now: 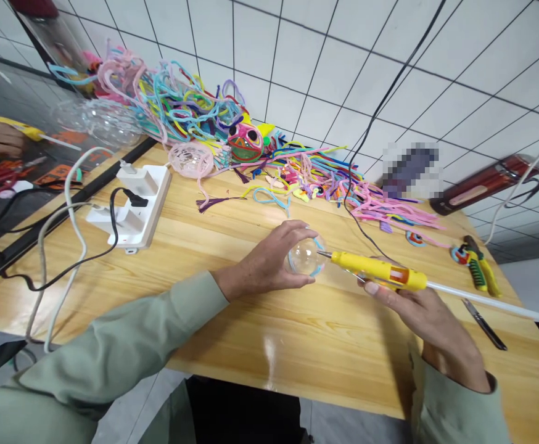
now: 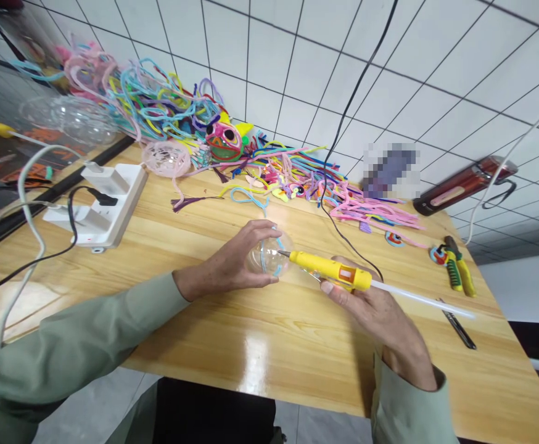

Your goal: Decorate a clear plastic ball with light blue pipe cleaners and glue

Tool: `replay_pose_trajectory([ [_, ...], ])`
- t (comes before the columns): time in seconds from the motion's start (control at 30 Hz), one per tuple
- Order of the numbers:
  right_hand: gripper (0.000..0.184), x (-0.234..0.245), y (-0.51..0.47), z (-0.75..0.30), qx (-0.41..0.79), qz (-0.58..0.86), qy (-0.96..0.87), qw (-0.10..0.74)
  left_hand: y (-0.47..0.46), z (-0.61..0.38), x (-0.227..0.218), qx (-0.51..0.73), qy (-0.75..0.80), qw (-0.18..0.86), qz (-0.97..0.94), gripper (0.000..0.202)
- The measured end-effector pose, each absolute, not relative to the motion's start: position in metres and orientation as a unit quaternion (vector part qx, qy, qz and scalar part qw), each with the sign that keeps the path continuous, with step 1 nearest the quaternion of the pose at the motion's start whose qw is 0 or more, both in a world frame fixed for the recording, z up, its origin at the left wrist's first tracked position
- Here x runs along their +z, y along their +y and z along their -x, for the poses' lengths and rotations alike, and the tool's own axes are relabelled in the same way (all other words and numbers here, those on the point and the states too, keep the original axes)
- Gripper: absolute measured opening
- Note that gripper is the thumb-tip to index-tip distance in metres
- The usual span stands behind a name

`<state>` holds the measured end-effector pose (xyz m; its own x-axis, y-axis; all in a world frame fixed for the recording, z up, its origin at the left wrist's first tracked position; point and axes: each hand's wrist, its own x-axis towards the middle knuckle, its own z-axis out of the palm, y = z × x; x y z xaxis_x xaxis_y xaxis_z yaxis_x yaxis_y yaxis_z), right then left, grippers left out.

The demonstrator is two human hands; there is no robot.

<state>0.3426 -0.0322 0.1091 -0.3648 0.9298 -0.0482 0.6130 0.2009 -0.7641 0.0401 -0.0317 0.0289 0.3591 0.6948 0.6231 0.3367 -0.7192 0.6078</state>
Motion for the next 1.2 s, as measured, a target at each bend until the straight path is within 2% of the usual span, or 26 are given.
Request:
replay_pose_trajectory([
  [0.4, 0.054, 0.1062, -0.0394, -0.3405, 0.36, 0.562, -0.709, 0.228, -0.0312, -0.0416, 0.0259, 0.469, 0.322, 0.191, -0.8, 0.078],
  [1.2, 0.053, 0.1095, -0.0408, -0.3372, 0.38, 0.553, -0.706, 0.226, -0.0313, -0.0412, 0.0271, 0.464, 0.321, 0.204, -0.8, 0.078],
])
